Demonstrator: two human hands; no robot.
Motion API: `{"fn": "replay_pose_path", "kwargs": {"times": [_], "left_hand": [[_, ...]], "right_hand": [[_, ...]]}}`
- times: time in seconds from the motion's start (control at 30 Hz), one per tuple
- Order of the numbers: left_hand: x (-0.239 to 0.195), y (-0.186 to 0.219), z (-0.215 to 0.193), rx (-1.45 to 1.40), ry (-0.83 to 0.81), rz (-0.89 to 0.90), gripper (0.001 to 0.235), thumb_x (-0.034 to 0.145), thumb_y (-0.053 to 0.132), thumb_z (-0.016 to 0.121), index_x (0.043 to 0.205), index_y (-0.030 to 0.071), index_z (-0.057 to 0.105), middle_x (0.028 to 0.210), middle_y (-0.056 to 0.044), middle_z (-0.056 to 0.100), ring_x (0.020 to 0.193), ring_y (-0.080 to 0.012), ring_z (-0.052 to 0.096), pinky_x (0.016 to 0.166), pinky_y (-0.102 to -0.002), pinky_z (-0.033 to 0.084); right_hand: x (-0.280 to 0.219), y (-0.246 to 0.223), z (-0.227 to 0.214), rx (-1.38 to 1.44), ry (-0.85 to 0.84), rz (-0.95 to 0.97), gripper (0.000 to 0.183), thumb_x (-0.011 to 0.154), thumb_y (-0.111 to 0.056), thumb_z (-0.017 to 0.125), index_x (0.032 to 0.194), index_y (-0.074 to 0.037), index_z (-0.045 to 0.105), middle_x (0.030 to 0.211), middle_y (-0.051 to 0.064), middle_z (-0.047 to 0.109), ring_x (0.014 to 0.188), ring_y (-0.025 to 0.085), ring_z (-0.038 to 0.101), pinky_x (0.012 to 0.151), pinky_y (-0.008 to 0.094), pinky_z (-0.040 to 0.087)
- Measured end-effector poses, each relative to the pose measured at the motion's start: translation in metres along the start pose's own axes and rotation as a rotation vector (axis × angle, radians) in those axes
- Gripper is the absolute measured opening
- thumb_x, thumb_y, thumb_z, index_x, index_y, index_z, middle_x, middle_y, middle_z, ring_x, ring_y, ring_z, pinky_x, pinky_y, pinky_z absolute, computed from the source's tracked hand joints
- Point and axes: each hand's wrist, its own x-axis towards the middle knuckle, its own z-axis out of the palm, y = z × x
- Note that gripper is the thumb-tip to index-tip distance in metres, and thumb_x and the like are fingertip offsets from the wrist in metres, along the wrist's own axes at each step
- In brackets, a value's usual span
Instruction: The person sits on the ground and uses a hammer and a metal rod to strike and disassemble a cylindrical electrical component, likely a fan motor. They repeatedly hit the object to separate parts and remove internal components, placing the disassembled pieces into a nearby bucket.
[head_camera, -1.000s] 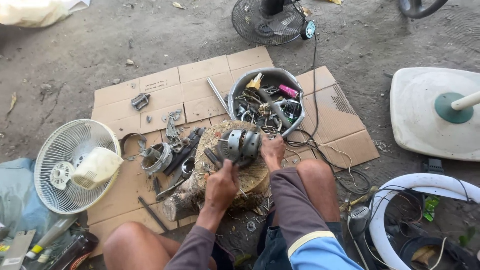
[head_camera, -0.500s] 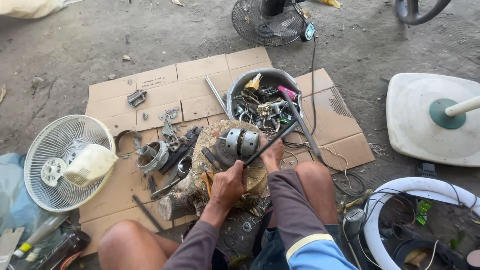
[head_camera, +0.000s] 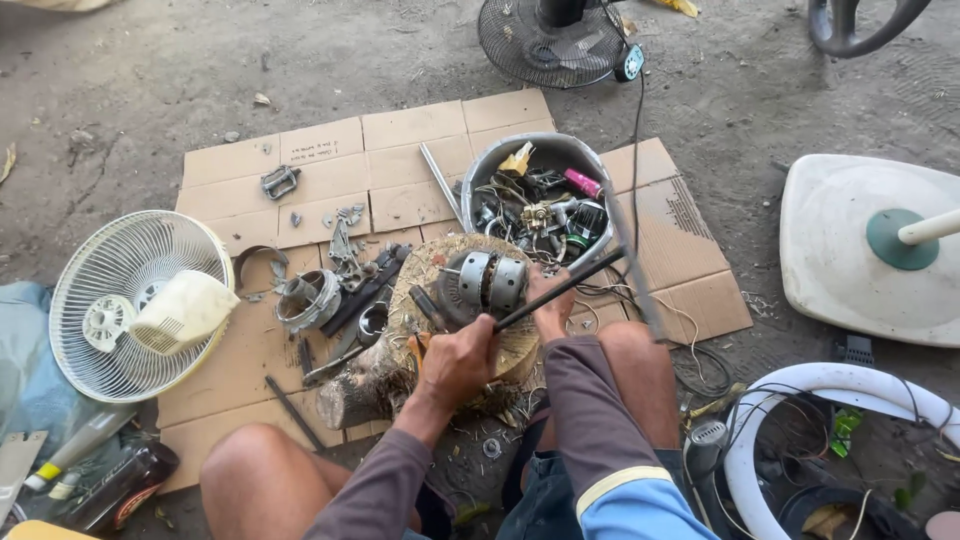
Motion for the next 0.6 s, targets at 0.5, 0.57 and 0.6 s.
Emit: {"fn": "replay_pose_path", "kwargs": {"times": [0.5,0.57,0.6], "left_hand": [[-0.004,-0.016,0.004,-0.149,-0.362,-0.429,0.029,0.111,0.036,0.035,0.099,0.015,0.051,0.057,-0.013,0.063,0.052,-0.0334,0.07,0.056,-0.048,0.059],[-0.02,-0.031,0.024,-0.059,-0.488,-0.424,0.021,0.108,0.038,0.035,0.106,0.019,0.044,0.067,-0.019,0.067,0.068,-0.0397,0.075,0.066,-0.057,0.061],[-0.02,-0.039,0.026,-0.057,-0.48,-0.42,0.021,0.108,0.038,0.035,0.106,0.019,0.044,0.067,-0.019,0.067,0.068,-0.0397,0.075,0.066,-0.057,0.061]], "right_hand": [[0.0,-0.005,-0.004,-0.045,0.009,-0.061,0.056,0.082,-0.048,0.064,0.108,0.001,0.071,0.108,0.031,0.073,0.114,0.049,0.066,0.098,0.056,0.052],[0.018,0.008,0.008,-0.045,0.028,-0.079,0.053,0.081,-0.051,0.065,0.104,-0.004,0.073,0.105,0.031,0.073,0.112,0.05,0.067,0.097,0.055,0.053],[0.012,0.002,0.004,-0.04,0.031,-0.086,0.053,0.081,-0.051,0.065,0.104,-0.004,0.073,0.105,0.031,0.073,0.112,0.05,0.067,0.097,0.055,0.053]]}}
